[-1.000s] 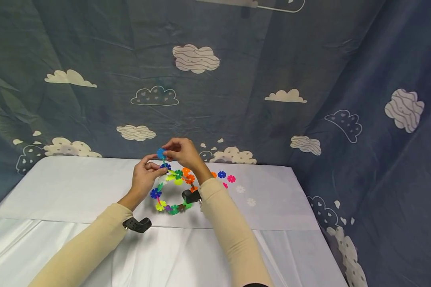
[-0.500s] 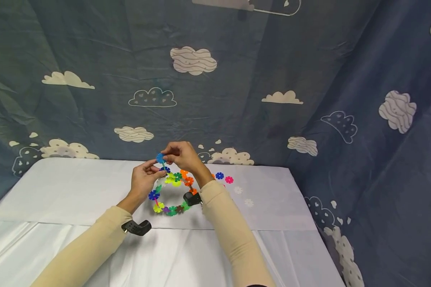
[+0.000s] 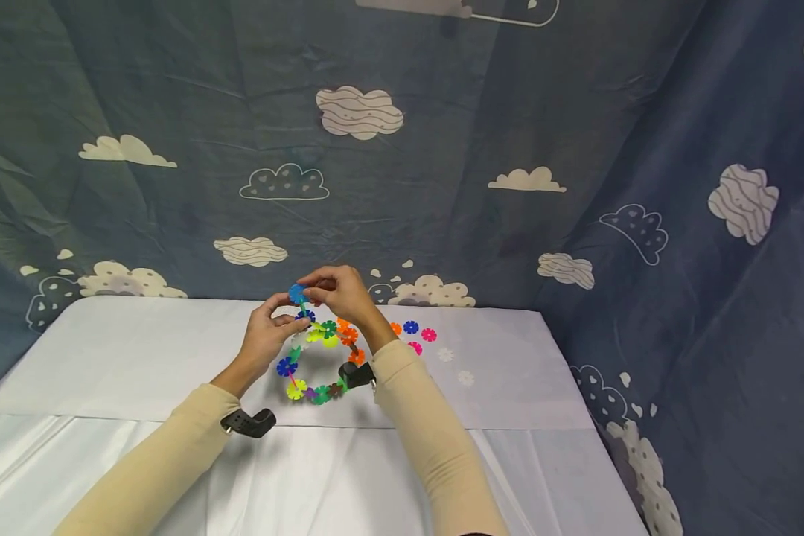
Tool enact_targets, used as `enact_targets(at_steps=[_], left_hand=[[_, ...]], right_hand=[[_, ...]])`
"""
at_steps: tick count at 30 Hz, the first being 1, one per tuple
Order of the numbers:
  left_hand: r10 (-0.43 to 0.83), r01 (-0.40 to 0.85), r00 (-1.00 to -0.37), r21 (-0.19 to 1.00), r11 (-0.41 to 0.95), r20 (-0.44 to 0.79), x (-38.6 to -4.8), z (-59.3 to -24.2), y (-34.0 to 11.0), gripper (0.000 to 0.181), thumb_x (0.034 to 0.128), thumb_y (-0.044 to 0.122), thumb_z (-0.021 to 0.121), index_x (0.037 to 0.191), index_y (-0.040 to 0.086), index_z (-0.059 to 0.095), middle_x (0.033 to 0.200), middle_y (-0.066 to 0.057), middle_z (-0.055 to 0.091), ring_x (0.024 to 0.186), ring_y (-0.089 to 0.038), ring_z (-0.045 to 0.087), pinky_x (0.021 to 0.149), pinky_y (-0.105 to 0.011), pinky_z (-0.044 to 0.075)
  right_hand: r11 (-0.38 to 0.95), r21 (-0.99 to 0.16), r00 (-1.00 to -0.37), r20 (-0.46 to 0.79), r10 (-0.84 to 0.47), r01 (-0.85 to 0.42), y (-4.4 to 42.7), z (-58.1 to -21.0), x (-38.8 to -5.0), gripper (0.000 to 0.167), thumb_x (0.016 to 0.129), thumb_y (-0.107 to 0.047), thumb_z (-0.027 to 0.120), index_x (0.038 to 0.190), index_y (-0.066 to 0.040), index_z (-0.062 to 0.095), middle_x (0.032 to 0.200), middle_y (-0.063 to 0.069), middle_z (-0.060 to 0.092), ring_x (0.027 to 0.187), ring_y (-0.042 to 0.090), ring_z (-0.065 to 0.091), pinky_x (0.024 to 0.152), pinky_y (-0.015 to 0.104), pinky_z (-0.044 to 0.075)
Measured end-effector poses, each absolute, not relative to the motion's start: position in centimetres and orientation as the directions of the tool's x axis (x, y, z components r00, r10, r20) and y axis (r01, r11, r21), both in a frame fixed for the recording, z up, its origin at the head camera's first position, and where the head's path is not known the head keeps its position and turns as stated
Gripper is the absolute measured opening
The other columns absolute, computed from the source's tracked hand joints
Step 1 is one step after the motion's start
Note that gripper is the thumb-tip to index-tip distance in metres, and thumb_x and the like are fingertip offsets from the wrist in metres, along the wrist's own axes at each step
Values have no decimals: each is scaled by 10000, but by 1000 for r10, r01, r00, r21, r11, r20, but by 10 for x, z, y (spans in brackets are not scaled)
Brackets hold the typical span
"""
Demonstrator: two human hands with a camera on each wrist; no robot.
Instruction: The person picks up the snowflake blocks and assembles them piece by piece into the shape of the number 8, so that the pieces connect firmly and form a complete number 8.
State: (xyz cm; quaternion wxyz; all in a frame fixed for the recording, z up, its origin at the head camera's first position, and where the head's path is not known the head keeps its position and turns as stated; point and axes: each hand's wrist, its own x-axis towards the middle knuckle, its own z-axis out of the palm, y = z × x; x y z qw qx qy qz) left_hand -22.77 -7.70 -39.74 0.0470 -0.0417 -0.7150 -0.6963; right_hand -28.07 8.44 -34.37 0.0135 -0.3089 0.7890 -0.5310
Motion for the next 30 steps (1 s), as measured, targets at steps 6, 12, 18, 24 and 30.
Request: enact_targets(at_steps=[6, 12, 18, 24, 30], left_hand=[[-27, 190, -982, 973, -128, 188, -228, -395, -75, 356, 925, 23, 626, 1250, -51, 503, 1193, -167, 546, 722, -66, 618, 671, -234, 559], [-143, 241, -964, 965, -102, 226, -231, -396, -69, 263, 935, 82, 633, 1145, -69, 588, 1042, -184, 613, 678, -65, 607, 606, -247, 570], [-199, 250, -949, 968, -13, 243, -231, -397, -69, 262, 930, 95, 644, 1138, -62, 613, 1058, -237, 621, 703, -46, 605, 664, -219, 553], [-185, 221, -959, 975, 1, 217, -230, -393, -68, 261, 947, 98, 620, 1168, -39, 597, 1074, -187, 602, 762, -71, 587, 686, -180, 521], [-155, 131, -980, 991, -33, 124, -230, -389, -68, 290, 967, 116, 592, 1217, -29, 572, 1120, -149, 577, 849, -120, 589, 705, -190, 528]], right_hand=[[285, -848, -847, 299, -439, -447, 86, -345, -280, 151, 890, -29, 671, 1029, 18, 707, 968, 143, 692, 805, 220, 679, 728, 282, 573], [296, -839, -846, 306, -436, -456, 90, -345, -279, 130, 890, -51, 683, 1007, -4, 716, 952, 112, 695, 797, 181, 679, 734, 283, 573], [360, -827, -876, 291, -385, -433, 125, -354, -277, 202, 904, -128, 685, 1059, 0, 704, 991, 117, 693, 827, 277, 652, 739, 359, 564], [627, -747, -974, 130, -186, -220, 196, -396, -277, 186, 883, -144, 715, 1016, -14, 720, 927, 80, 682, 814, 228, 600, 708, 287, 537], [765, -644, -996, -76, -47, 13, 271, -431, -259, 186, 868, -149, 725, 1016, -38, 710, 914, 86, 636, 853, 239, 549, 727, 309, 487]])
